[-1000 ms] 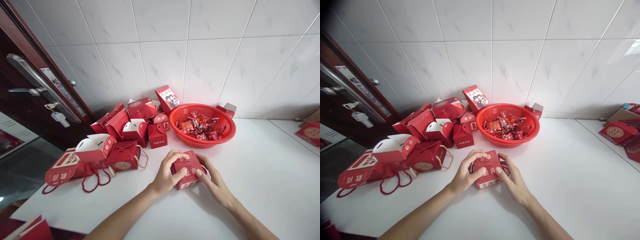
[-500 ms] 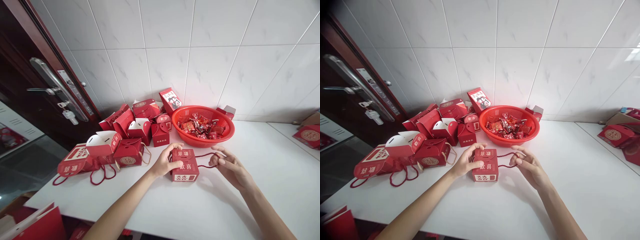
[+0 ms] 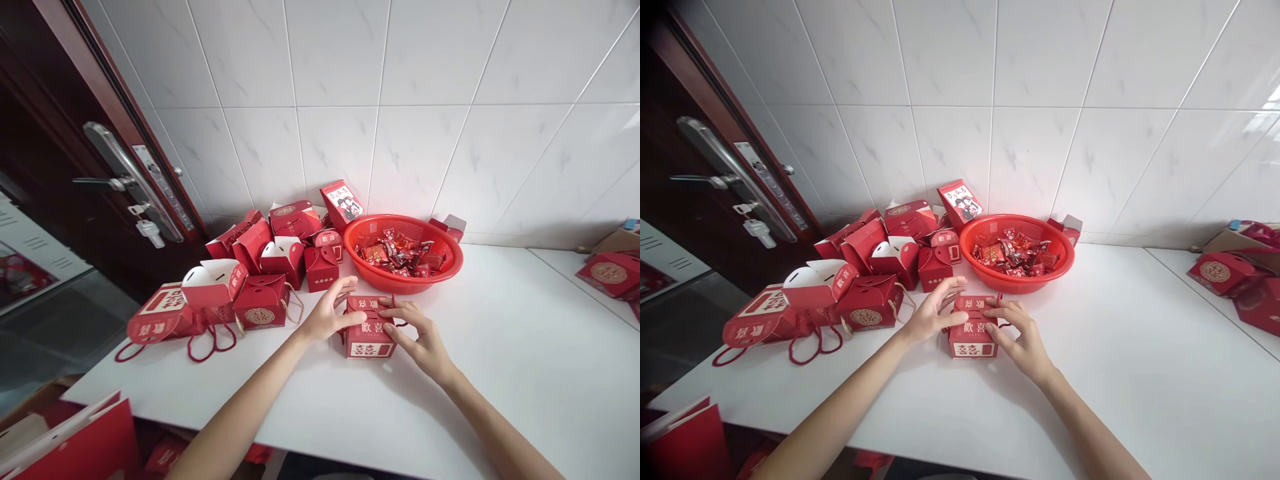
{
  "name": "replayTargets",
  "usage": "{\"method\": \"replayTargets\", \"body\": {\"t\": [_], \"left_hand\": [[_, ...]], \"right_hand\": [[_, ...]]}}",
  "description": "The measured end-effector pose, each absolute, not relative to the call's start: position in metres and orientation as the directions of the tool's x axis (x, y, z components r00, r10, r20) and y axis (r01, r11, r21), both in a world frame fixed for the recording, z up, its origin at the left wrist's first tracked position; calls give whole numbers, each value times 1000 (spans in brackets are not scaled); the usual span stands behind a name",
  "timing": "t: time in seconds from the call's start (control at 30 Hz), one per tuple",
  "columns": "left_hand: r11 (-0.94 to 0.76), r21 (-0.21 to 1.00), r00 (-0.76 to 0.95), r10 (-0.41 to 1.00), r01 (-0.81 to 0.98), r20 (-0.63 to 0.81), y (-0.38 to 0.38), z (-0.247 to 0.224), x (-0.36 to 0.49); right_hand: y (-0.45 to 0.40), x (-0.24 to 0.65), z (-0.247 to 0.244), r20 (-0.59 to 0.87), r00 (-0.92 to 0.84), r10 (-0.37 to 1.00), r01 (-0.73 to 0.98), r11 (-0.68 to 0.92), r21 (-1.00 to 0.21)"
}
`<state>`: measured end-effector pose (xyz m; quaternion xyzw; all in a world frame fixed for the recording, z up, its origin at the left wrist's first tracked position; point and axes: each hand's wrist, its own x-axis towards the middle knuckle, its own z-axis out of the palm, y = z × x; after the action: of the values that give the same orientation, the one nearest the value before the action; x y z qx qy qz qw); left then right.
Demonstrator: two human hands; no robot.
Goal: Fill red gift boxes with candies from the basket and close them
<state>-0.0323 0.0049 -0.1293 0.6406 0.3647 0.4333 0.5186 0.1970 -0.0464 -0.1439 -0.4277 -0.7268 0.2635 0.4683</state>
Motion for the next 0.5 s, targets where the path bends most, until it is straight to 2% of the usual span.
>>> {"method": "replayTargets", "body": {"t": [0.1,0.2,0.33,0.5], "left_hand": [[-167,977,317,941,133,117,12,-119,-47],[-46,974,425,903,221,-54,17,-117,-58],[137,956,572,775,261,-267,16,-119,-61],[128,946,594,751,299,-289,12,-111,-62]], "right_hand": [[-47,198,-145,465,-205,861,379,508,-774],[-47,199,-147,461,-204,863,373,504,-779],[-49,198,-150,470,-181,864,364,502,-784],[-50,198,-153,492,-177,852,377,521,-766]]}}
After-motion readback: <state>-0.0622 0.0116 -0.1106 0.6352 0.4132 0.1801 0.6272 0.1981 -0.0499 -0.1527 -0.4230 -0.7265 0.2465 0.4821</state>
